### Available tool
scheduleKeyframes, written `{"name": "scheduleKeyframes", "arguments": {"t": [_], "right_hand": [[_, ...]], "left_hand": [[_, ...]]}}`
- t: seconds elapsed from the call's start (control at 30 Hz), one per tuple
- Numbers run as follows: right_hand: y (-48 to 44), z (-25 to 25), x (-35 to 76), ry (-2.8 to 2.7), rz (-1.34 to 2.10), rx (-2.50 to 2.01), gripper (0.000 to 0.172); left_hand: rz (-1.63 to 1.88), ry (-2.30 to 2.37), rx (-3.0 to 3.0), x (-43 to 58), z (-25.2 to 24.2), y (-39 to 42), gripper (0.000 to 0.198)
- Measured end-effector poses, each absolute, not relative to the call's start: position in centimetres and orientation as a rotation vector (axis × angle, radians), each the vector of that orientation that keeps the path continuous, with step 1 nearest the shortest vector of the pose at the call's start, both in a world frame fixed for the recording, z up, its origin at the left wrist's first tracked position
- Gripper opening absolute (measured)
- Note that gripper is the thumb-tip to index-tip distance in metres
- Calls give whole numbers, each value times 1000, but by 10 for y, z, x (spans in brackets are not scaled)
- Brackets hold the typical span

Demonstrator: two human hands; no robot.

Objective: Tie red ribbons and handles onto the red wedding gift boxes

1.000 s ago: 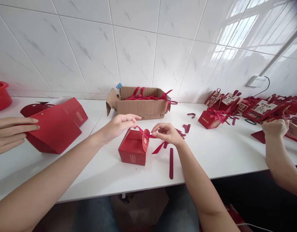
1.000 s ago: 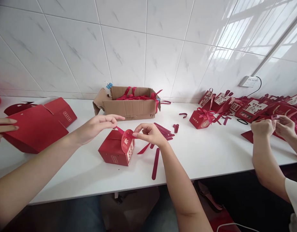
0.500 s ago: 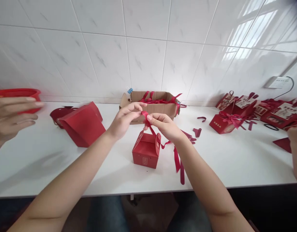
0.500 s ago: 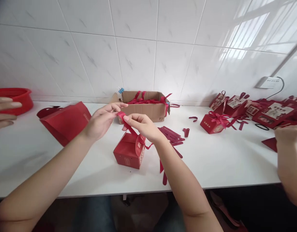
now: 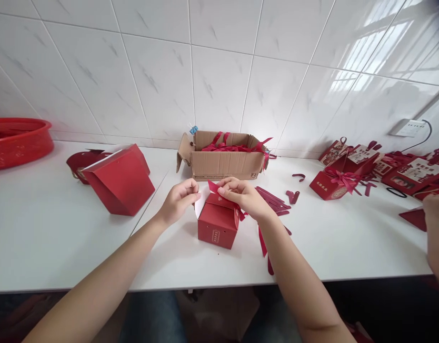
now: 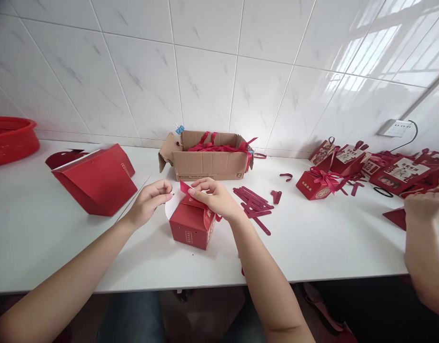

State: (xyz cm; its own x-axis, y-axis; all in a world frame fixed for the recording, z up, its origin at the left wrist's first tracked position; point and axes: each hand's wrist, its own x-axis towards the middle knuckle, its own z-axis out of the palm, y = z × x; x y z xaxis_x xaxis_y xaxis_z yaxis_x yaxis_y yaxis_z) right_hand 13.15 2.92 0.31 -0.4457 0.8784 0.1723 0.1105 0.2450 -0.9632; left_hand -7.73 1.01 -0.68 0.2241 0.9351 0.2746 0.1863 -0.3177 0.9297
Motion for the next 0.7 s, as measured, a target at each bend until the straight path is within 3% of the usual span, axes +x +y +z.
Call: {"name": "scheduleKeyframes", "arguments": {"t": [0.23,0.7], "right_hand": [[31,25,130,-1998,1332,-1132,28],[42,37,116,-2179,1396,-1145,29]], "left_hand": [[1174,929,1467,-84,-18,14,21],[1156,843,1463,-86,-24,13,23]]}}
